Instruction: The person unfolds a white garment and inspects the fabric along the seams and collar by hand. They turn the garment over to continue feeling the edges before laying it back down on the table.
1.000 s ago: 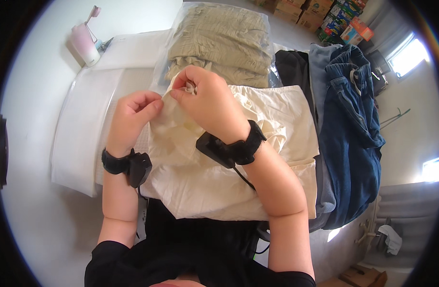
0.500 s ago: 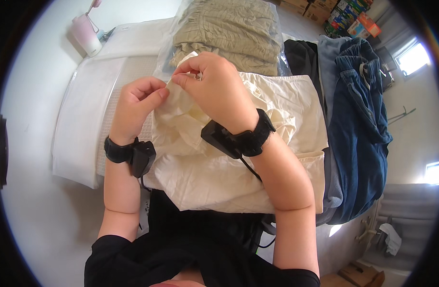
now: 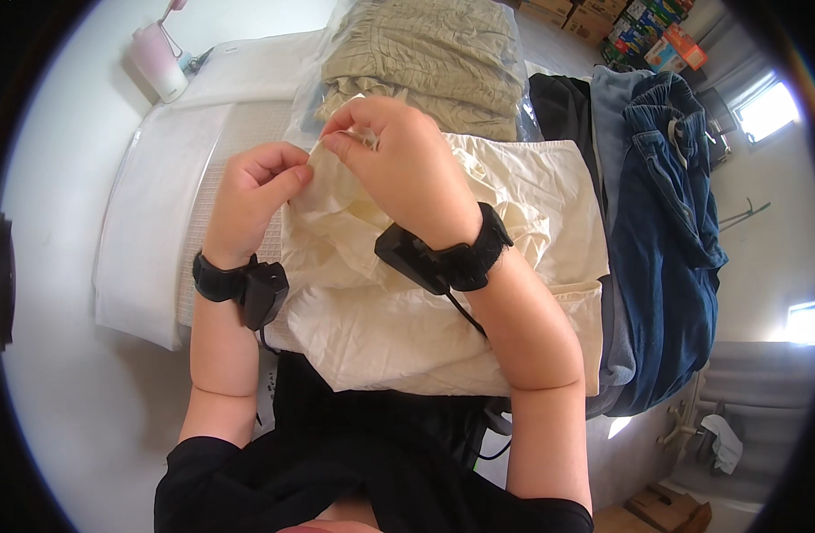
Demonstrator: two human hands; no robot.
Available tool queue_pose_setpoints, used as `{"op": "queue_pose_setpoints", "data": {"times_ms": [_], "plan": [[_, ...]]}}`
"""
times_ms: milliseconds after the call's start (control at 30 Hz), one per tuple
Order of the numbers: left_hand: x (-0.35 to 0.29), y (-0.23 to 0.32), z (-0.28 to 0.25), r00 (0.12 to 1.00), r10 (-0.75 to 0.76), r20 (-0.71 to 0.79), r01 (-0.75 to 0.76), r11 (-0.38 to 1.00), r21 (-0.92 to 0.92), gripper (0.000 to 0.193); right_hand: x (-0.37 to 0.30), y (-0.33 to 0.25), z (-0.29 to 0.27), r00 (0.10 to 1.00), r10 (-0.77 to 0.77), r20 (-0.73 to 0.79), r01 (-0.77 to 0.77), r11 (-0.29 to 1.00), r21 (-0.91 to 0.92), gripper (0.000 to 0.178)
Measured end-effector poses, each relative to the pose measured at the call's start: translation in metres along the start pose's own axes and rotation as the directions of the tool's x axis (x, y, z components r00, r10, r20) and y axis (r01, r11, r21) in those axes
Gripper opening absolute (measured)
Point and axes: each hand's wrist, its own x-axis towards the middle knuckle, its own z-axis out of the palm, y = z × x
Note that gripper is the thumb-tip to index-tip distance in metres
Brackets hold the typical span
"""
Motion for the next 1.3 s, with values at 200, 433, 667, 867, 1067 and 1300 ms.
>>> {"op": "queue_pose_setpoints", "data": {"times_ms": [200,433,667,867,1067,1300], "plan": [[0.000,-0.002,0.001,1.000,0.006,-0.017,-0.006,1.000,-0.006,0.010,-0.002,-0.005,-0.002,0.994,0.078,0.079,-0.082,0.996,0.048,0.015],[0.000,0.000,0.001,1.000,0.003,0.010,-0.002,1.000,-0.029,0.008,-0.001,-0.006,-0.003,0.991,0.108,0.078,-0.106,0.994,-0.030,0.016],[0.000,0.002,-0.001,1.000,0.020,0.024,-0.019,1.000,-0.015,0.006,-0.001,-0.007,-0.004,0.990,0.130,0.059,-0.128,0.991,-0.040,0.017],[-0.001,0.002,0.000,1.000,-0.018,0.023,0.018,1.000,-0.013,0.007,-0.001,-0.007,-0.004,0.990,0.129,0.058,-0.126,0.991,-0.044,0.016],[0.000,0.006,0.003,0.996,-0.090,0.000,0.090,0.996,-0.028,0.009,0.001,0.002,-0.001,0.994,0.106,-0.002,-0.106,0.994,0.001,0.019],[0.003,0.000,0.006,0.988,-0.087,-0.128,0.070,0.988,-0.136,0.013,0.002,-0.006,-0.028,0.969,-0.198,-0.148,0.140,0.933,-0.331,0.027]]}}
